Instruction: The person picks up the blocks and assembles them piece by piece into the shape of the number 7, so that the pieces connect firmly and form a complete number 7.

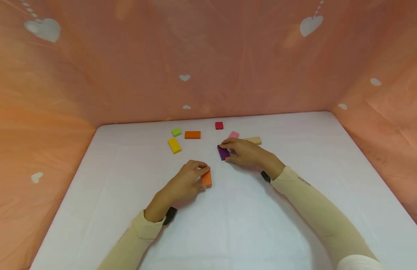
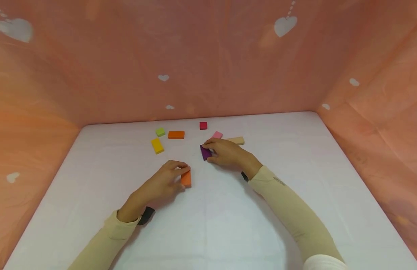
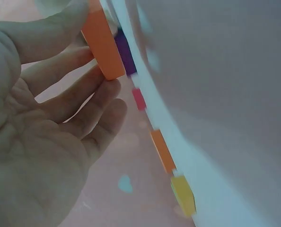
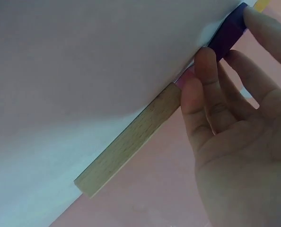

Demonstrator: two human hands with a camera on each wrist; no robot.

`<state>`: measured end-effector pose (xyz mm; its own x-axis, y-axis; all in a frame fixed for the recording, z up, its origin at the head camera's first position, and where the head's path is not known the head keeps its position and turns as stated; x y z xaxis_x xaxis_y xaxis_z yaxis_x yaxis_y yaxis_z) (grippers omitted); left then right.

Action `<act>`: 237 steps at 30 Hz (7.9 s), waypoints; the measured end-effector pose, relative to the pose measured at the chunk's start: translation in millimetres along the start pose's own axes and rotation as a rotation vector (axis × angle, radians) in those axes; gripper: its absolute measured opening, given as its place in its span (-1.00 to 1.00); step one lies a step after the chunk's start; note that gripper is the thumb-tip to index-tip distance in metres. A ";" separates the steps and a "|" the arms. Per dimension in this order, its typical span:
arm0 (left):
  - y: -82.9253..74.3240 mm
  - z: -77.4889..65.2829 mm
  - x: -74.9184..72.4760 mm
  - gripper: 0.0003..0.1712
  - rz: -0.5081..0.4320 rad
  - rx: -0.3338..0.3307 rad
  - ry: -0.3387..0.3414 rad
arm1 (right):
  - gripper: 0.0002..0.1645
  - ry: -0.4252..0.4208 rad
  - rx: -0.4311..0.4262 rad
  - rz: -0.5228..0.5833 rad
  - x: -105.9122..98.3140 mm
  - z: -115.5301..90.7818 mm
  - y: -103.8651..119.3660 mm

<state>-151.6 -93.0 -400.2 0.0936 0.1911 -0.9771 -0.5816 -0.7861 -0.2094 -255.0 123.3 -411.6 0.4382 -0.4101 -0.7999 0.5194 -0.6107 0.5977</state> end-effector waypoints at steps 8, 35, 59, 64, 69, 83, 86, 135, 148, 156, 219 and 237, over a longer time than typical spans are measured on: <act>-22.4 -3.0 10.0 -0.35 -0.032 0.055 0.090 | -0.31 -0.007 0.020 0.004 3.7 2.6 1.9; -27.4 -0.4 17.1 -0.35 -0.040 0.061 0.076 | -0.28 -0.017 0.049 0.049 5.5 11.8 -0.4; -31.1 -12.8 15.0 -0.56 -0.006 0.013 0.031 | -0.30 0.002 0.049 0.148 3.7 8.8 -3.4; -33.8 -12.1 14.4 -0.64 -0.002 0.002 -0.013 | -0.32 -0.017 0.023 0.167 4.3 8.1 0.3; -33.8 -12.3 13.9 -0.65 -0.019 -0.014 -0.039 | -0.35 -0.034 0.016 0.165 4.5 7.5 0.9; -33.5 -12.4 13.6 -0.67 -0.011 -0.014 -0.079 | -0.29 -0.038 0.003 0.141 8.4 -0.1 3.4; -33.7 -11.9 14.0 -0.67 -0.013 -0.018 -0.071 | -0.28 -0.046 0.019 0.130 10.0 -2.0 2.4; -34.3 -9.6 16.0 -0.62 0.028 0.010 -0.112 | -0.32 -0.021 -0.053 -0.026 33.4 -36.8 37.9; -34.7 -10.3 14.3 -0.60 0.032 -0.019 -0.090 | -0.35 -0.018 -0.050 -0.012 36.7 -36.8 39.4; -35.7 -8.7 14.0 -0.60 0.019 -0.017 -0.090 | -0.31 -0.016 -0.039 0.041 36.3 -36.8 33.4; -31.4 -7.4 14.5 -0.58 0.077 0.079 -0.154 | -0.31 -0.178 0.193 -0.076 -17.0 8.9 -25.1; -32.1 -9.3 15.3 -0.60 0.118 0.087 -0.163 | -0.31 -0.148 0.073 0.073 -5.3 -0.3 -7.6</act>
<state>-123.9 -70.3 -408.8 -0.1069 0.1986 -0.9742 -0.6491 -0.7562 -0.0829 -261.1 130.3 -411.8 0.3571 -0.5476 -0.7567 0.4333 -0.6206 0.6536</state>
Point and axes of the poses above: each hand's wrist, its own z-axis towards the middle knuckle, its own x-axis out of the palm, y = z × x, the point moved 3 cm from there along z, towards the middle knuckle, and after that the axes turned 15 degrees about z, right-handed, at the moved point
